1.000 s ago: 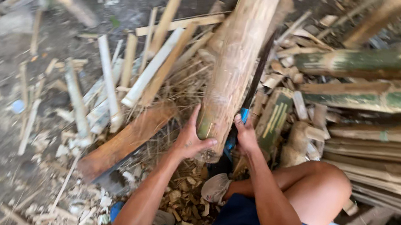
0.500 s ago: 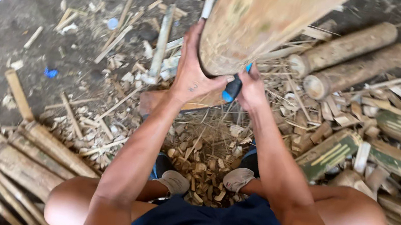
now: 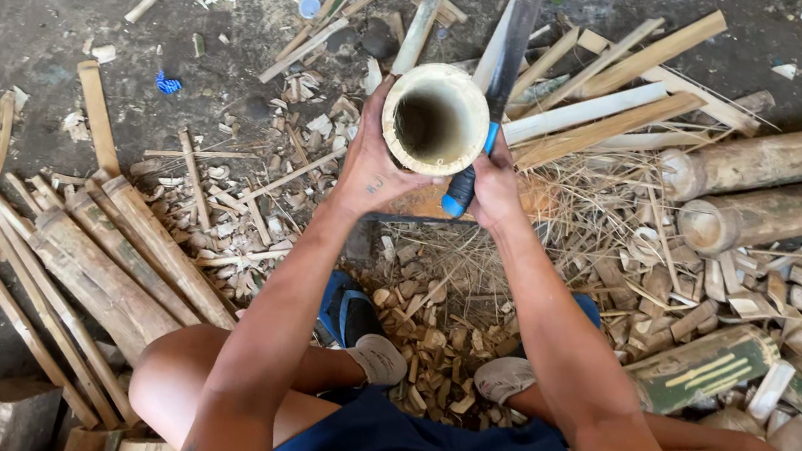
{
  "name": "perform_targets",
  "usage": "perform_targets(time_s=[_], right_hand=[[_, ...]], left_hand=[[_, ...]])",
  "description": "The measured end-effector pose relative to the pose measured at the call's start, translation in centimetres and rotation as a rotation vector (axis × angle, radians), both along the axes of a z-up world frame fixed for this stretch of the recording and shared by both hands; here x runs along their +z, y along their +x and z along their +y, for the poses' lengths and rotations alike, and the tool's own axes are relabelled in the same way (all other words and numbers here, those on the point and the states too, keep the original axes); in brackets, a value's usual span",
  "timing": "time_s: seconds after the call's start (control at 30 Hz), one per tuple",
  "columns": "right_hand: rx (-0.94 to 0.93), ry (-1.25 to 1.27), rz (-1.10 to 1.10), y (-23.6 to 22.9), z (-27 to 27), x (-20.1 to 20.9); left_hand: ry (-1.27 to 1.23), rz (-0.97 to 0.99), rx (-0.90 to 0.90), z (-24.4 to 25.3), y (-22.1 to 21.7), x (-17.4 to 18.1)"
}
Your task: The person sits on the ground and uses a knife to shave and split bamboo pieces. They repeatedly hold bamboo sections, shave their surfaces, and split them into thinner strips, then set the pieces aside.
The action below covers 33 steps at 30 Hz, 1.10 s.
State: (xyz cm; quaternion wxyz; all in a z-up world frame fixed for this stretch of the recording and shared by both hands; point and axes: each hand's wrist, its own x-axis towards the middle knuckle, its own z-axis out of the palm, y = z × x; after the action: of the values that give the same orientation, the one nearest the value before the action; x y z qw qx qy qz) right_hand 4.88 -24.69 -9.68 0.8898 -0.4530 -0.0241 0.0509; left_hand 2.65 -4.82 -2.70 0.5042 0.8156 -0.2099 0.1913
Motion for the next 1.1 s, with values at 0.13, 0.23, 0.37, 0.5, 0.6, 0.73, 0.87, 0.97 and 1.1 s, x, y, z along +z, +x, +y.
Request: perform_targets(time_s=[0.13,0.23,0.37,0.5,0.6,0.73,0.87,0.97,1.1], right_hand=[[0.014,-0.120,-0.094,-1.3,0.5,3.5],[-0.029,-0.414,-0.172,-3.6,-0.3,6.6],[-0.183,-1.061,-0.320,-9.0,-2.5,8.7],[-0.175,-1.174,-0.510,-12.4,-3.9,9.6],[-0.192,-1.272,-0.518,-14.1,-4.9,12.3],[-0.433,-1.158,-0.895,-14.7,-5.3,16.5],[-0.298,-1.366,-0.667,-10.2,-2.3,14.3],[-0.182,-1.444,-0.374,-6.4,-1.3,9.7],[0.084,-1.001,-0.152,-5.5,-3.7,4.9]], left_hand=[[-0.110,0.065,0.072,0.3,-0.5,0.2],[-0.123,0.055,0.089,0.3,0.1,0.7],[0.023,-0.061,0.111,0.3,1.0,0.5],[-0.033,-0.026,0.029,-0.5,1.8,-0.2],[0.017,0.071,0.048,-1.1,2.3,0.0],[0.044,-0.012,0.008,-1.3,2.9,0.5],[0.038,0.044,0.032,-1.2,2.5,0.0],[0.092,0.059,0.059,-1.6,3.3,0.4],[0.150,0.133,0.036,-2.2,2.4,0.2]])
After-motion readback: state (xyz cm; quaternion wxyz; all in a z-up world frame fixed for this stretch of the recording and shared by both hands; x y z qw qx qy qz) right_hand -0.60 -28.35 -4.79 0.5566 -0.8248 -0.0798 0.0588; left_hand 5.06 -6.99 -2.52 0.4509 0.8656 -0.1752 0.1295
